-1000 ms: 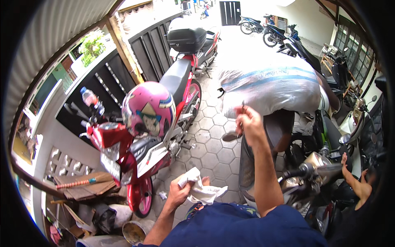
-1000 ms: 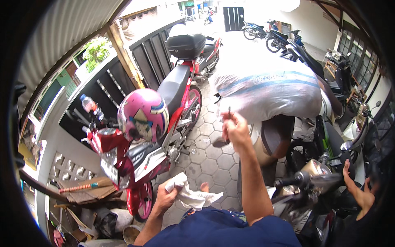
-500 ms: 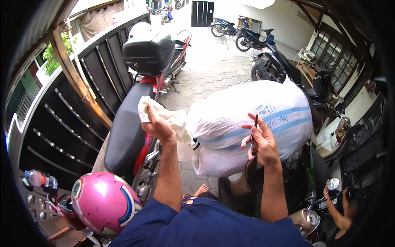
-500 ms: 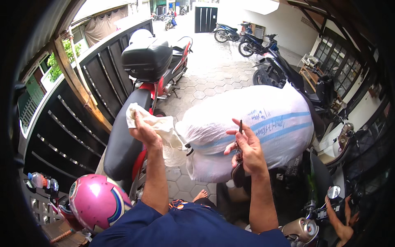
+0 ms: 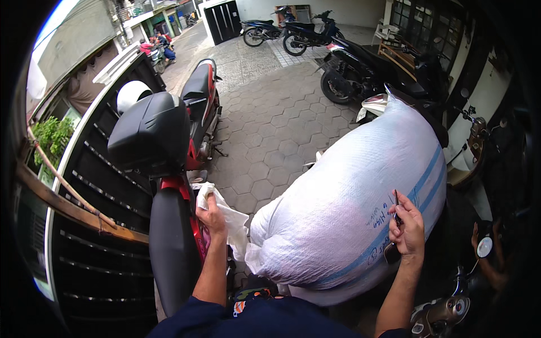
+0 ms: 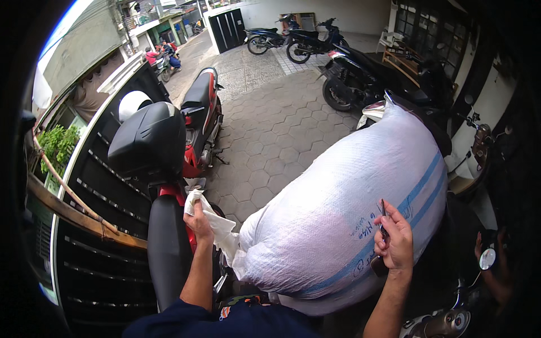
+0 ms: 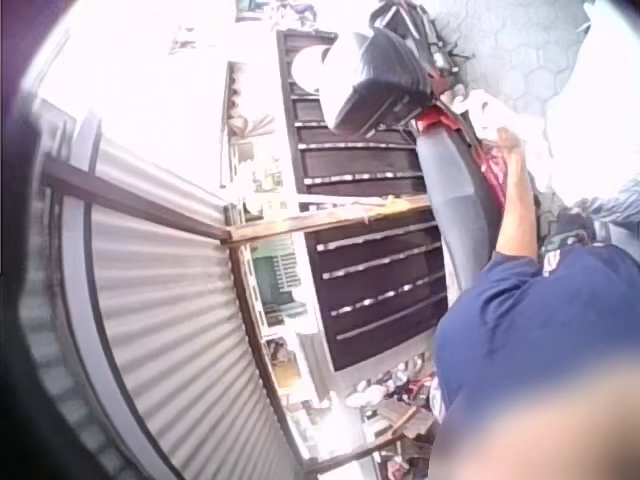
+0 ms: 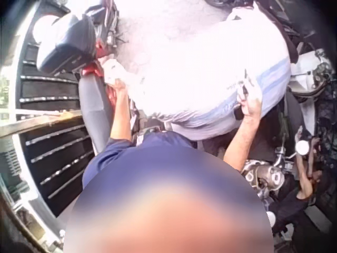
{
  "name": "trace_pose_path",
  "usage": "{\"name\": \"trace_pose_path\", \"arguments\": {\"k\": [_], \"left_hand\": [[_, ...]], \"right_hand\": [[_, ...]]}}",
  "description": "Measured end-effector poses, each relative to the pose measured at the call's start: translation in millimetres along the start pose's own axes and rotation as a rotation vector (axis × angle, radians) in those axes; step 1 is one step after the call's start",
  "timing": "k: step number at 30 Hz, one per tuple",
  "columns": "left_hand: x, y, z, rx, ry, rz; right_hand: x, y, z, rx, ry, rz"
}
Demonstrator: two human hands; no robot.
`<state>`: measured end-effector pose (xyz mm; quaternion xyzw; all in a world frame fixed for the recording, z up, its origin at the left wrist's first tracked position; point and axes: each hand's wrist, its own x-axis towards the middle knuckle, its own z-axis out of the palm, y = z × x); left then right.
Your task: The person pours water onto a printing screen and wipes it with a cloth, then moves outside to open a scooter seat and wipe the interior with a cloth. The person returns inside and wipes the screen again.
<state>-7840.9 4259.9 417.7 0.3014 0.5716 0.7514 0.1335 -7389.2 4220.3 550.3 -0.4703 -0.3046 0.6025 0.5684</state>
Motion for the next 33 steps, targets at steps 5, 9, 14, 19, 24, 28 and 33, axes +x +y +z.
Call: {"name": "trace_pose_path", "arguments": {"k": [5, 9, 14, 19, 24, 28, 33], "left_hand": [[48.7, -76.1, 54.1, -0.056, -0.272, -0.243], [70.5, -95.1, 90.3, -0.045, -0.418, -0.29], [82.2, -106.4, 126.4, -0.041, -0.535, -0.422], [86.9, -137.1, 151.5, 0.036, -0.668, -0.309], [92.2, -197.8, 186.6, 0.184, -0.825, -0.151], [102.0, -284.1, 217.0, 0.339, -0.96, -0.248], [119.5, -394.0, 246.7, 0.488, -1.077, -0.423]], "right_hand": [[6.1, 40.8, 16.9, -0.08, 0.322, -0.073], [12.3, 56.8, 31.7, -0.297, 0.595, -0.193], [25.3, 64.6, 43.8, -0.581, 0.815, -0.314], [23.9, 71.6, 37.2, -0.552, 0.837, -0.348], [25.2, 73.2, 36.4, -0.575, 0.919, -0.323], [21.2, 71.2, 47.7, -0.51, 0.988, -0.246], [20.0, 81.4, 63.2, -0.425, 1.185, -0.248]]}}
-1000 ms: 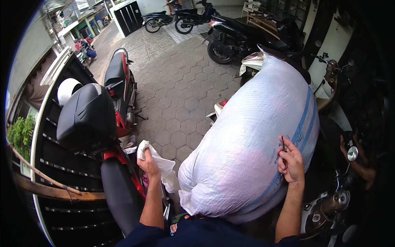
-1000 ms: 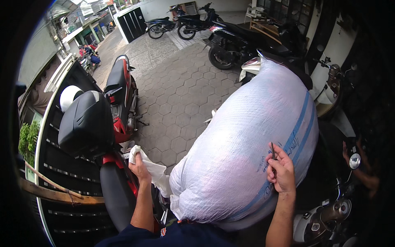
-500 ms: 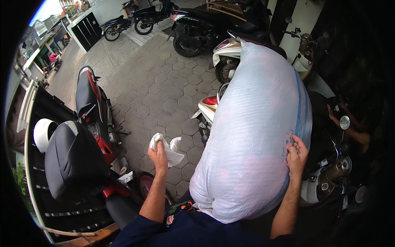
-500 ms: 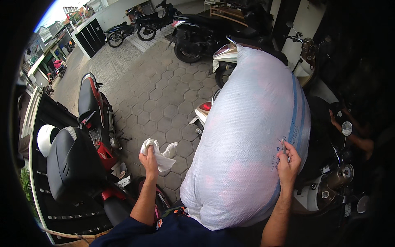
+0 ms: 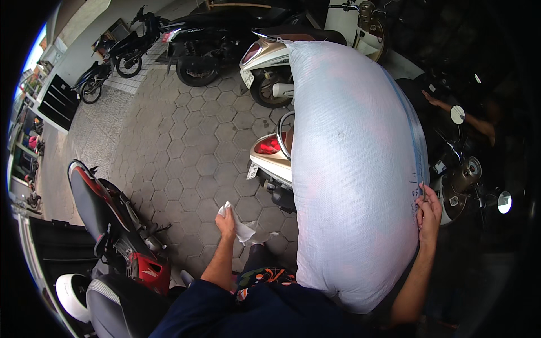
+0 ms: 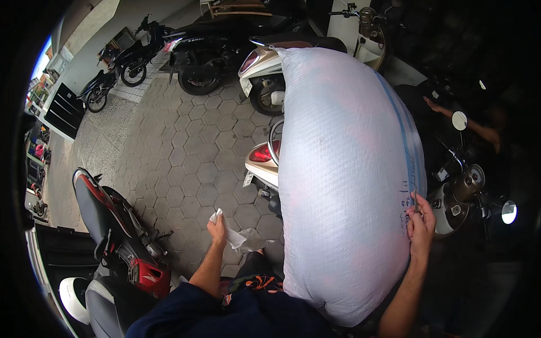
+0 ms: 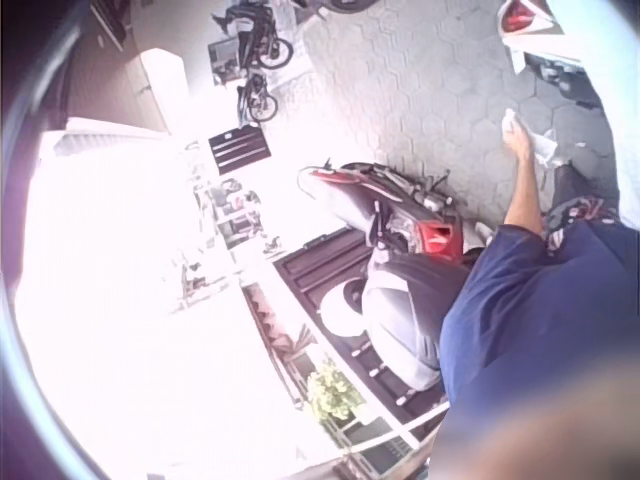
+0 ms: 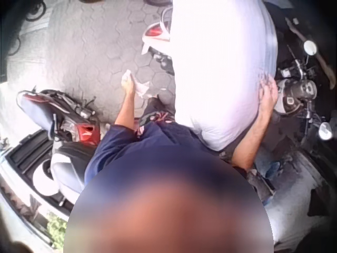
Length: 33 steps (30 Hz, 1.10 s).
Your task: The person pours water onto a printing screen and wipes it with a cloth, then moves outside to open a scooter seat and wipe the interior with a cloth. The person returns inside and wipes the screen again.
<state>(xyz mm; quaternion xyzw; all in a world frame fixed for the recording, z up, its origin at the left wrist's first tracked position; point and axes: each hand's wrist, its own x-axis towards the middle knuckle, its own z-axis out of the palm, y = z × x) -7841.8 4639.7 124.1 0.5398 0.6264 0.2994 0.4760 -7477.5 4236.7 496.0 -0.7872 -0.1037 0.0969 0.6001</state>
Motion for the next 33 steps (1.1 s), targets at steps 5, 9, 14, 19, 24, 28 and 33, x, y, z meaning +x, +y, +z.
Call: {"name": "trace_pose_path", "arguments": {"k": [5, 9, 14, 19, 24, 28, 33], "left_hand": [[50.5, -11.8, -19.5, 0.216, -0.048, -0.065], [95.4, -24.5, -44.5, 0.18, 0.011, -0.168], [165.1, 62.6, -60.6, 0.012, -0.177, -0.128], [293.6, 328.4, -126.0, -0.232, -0.193, 0.336], [445.7, 371.0, -130.8, 0.724, -0.43, 0.735], [572.0, 415.7, -130.2, 0.99, -0.697, 0.678], [754.1, 524.4, -149.2, 0.377, 0.019, 0.844]], "right_hand": [[7.5, -11.9, 11.6, -0.078, 0.144, 0.193], [25.2, -59.5, 32.1, 0.021, 0.141, 0.24], [56.8, -144.4, 117.1, 0.209, -0.154, 0.052], [104.9, -208.7, 261.5, 0.008, -0.545, 0.161], [175.6, -202.7, 434.6, 0.01, -0.783, 0.29], [227.9, -179.5, 561.9, 0.114, -0.794, 0.282], [308.1, -161.3, 682.1, 0.3, -0.738, 0.405]]}}
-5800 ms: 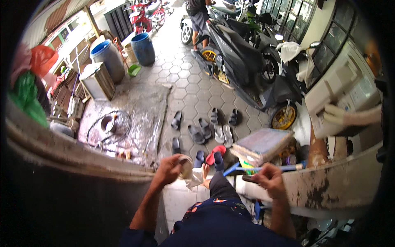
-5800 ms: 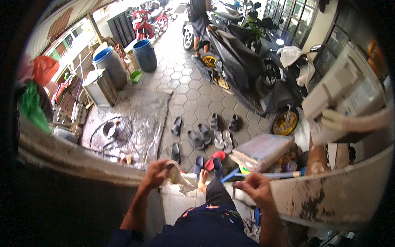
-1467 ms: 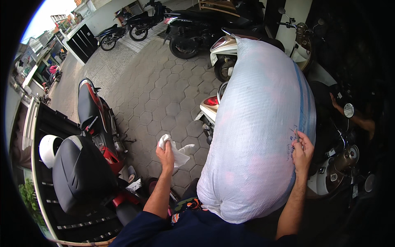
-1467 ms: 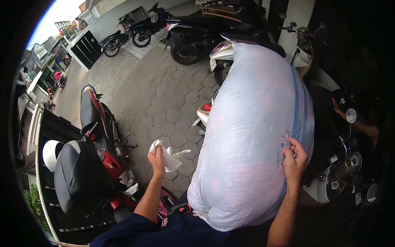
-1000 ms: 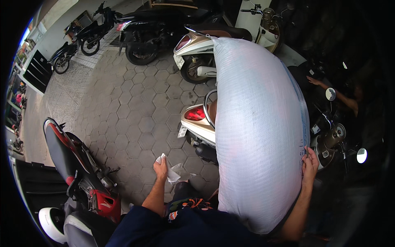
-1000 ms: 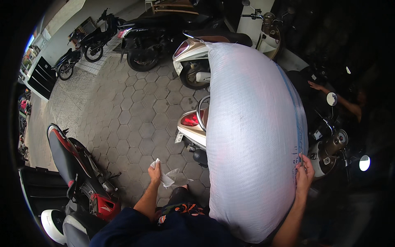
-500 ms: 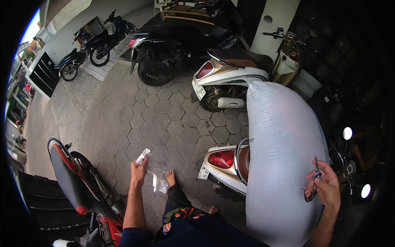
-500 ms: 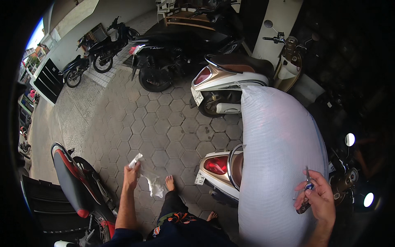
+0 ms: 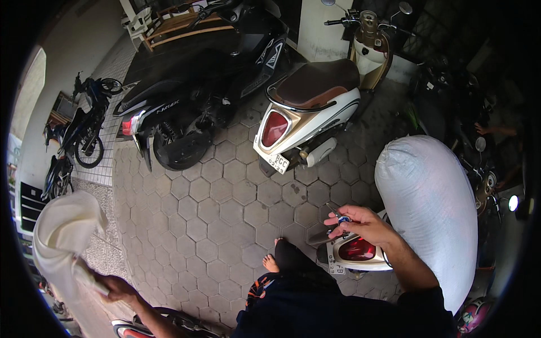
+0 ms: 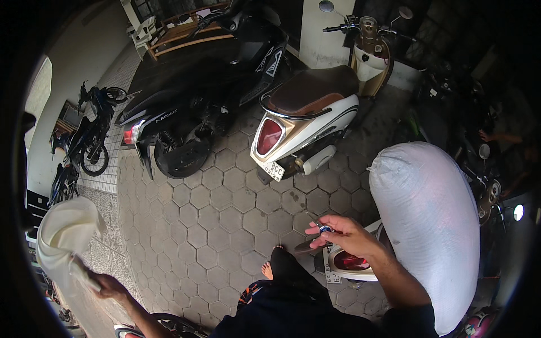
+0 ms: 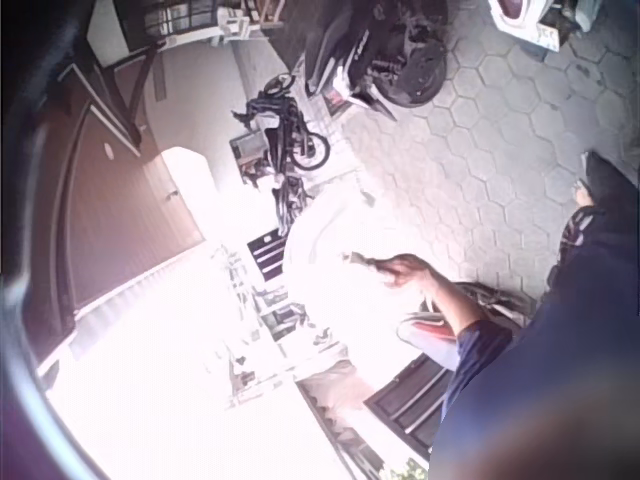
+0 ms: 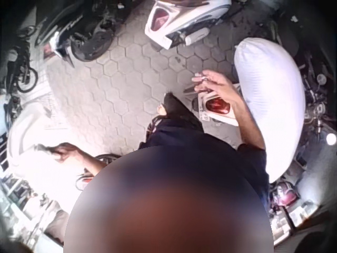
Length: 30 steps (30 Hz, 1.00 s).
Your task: The person pours water onto a printing screen and wipes it with a cloth, then moves outside to open a scooter seat and wipe the interior with a cloth. The person returns inside and wipes the screen again.
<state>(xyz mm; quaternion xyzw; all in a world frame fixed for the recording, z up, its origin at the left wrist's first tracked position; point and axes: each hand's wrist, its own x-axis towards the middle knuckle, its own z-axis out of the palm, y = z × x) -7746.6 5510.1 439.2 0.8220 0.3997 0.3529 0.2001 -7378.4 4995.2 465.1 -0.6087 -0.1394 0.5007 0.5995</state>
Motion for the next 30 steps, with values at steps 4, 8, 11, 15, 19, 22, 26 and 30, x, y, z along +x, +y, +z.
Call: {"name": "trace_pose_path", "arguments": {"k": [4, 8, 11, 15, 19, 22, 26, 30], "left_hand": [[-56.6, -53.8, 143.2, 0.273, -1.242, 0.15], [-34.1, -69.3, 249.3, 0.116, -1.136, -0.373], [31.9, -43.4, 305.6, -0.001, -1.111, -0.171], [113.5, -29.4, 354.7, -0.032, -1.276, -0.261], [183.9, -47.6, 405.3, -0.11, -1.33, -0.731], [244.4, -62.0, 450.9, -0.185, -1.489, -0.635], [301.9, -73.1, 487.9, -0.064, -1.621, -0.884], [315.2, -107.2, 496.6, -0.064, -1.768, -0.7]], "right_hand": [[146.9, 4.3, 1.8, 0.046, 0.015, 0.019], [319.7, 19.0, -6.9, 0.343, 0.084, -0.025], [446.4, 27.8, -12.0, 0.726, 0.278, 0.057], [577.3, 32.5, -30.3, 1.004, 0.497, -0.007], [676.1, 34.7, -58.5, 1.086, 0.822, -0.192], [716.6, 34.0, -78.4, 0.841, 1.105, -0.088], [744.9, 31.9, -89.4, 0.875, 1.613, -0.086], [759.5, 27.4, -91.7, 0.735, 1.836, -0.119]]}}
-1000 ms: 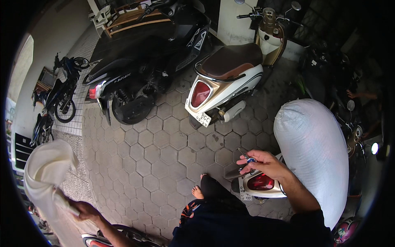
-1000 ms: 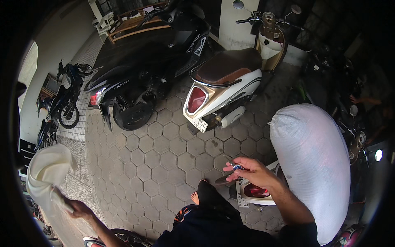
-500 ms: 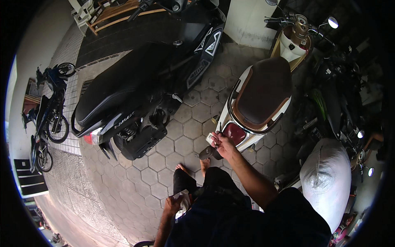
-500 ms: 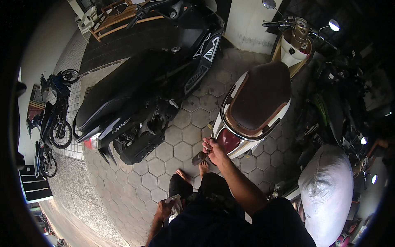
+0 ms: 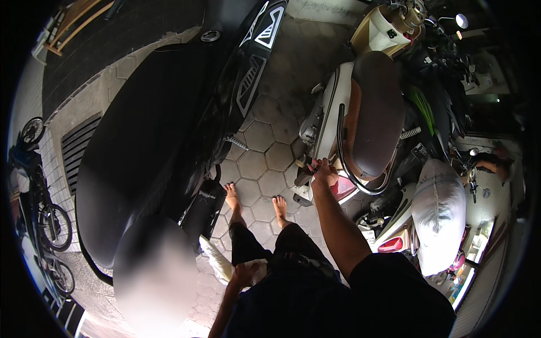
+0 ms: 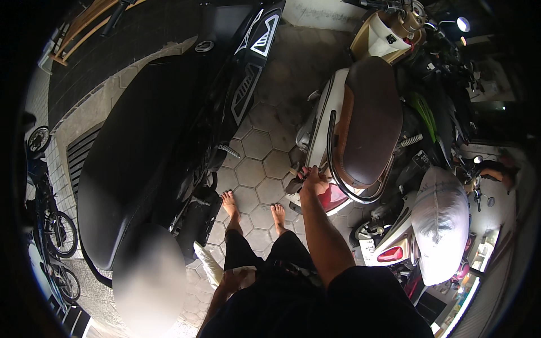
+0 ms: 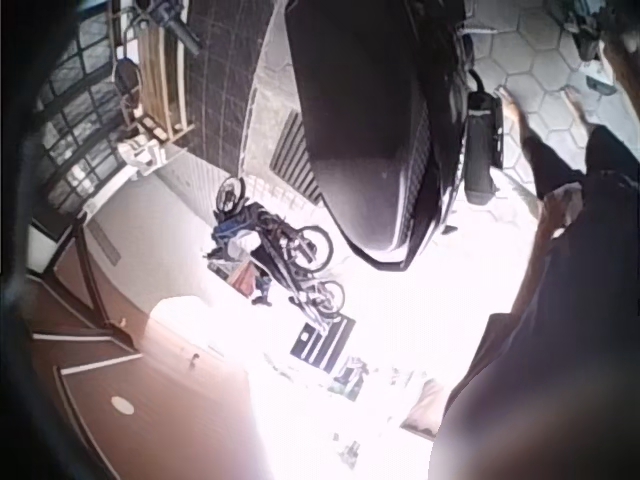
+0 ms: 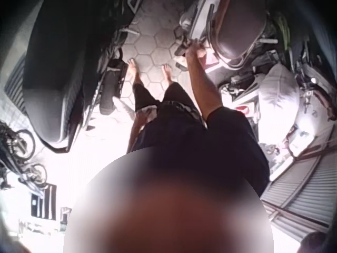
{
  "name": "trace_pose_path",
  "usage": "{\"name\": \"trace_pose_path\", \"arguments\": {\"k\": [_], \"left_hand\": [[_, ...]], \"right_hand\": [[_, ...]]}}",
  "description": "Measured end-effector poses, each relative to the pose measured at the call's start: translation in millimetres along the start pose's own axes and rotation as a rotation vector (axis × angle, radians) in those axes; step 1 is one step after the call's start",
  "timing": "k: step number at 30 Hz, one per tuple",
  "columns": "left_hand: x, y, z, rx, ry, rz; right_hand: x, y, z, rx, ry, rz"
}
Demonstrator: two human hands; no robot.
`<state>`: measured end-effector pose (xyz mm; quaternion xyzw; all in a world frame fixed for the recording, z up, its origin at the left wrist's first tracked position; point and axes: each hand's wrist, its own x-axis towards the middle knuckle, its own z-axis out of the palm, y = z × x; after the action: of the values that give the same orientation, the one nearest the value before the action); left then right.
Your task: The person pours water onto a printing screen and wipes it with a cloth, then moves outside to open a scooter seat and wipe the interior with a cloth. The person returns inside and wipes the screen again.
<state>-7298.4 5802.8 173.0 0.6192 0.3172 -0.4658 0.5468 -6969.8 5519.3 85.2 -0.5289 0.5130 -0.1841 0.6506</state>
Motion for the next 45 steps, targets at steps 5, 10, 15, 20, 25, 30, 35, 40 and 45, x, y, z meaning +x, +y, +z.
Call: {"name": "trace_pose_path", "arguments": {"k": [5, 10, 15, 20, 25, 30, 35, 40, 45], "left_hand": [[32.4, -36.4, -23.1, 0.758, -0.138, 0.515], [21.1, -3.6, -45.5, 0.013, -0.121, 0.07], [3.8, 34.7, -65.9, -0.085, -0.117, -0.128], [17.0, 17.4, -69.1, 0.034, -0.145, 0.099], [21.6, 21.5, -78.3, 0.036, -0.085, 0.007], [6.4, 59.2, -101.8, -0.038, -0.072, -0.117], [5.8, 59.3, -105.1, 0.001, -0.038, -0.152], [15.0, 41.5, -99.5, 0.241, -0.065, -0.012], [15.9, 59.7, -95.1, 0.047, -0.001, -0.16]], "right_hand": [[-9.5, -7.9, 28.4, -0.169, 0.207, -0.135], [-31.0, -24.9, 62.4, -0.364, 0.423, -0.062], [-36.9, -32.4, 87.3, -0.714, 0.603, -0.001], [-0.9, -24.1, 104.9, -0.847, 0.817, 0.084], [32.0, 3.9, 109.8, -0.771, 0.87, 0.055], [35.9, 10.3, 101.2, -0.963, 0.9, -0.254], [41.6, -7.3, 90.1, -0.856, 0.738, 0.125], [47.7, -0.2, 83.7, -0.811, 0.736, -0.052], [49.5, 9.5, 75.0, 0.051, 0.503, -0.007]]}}
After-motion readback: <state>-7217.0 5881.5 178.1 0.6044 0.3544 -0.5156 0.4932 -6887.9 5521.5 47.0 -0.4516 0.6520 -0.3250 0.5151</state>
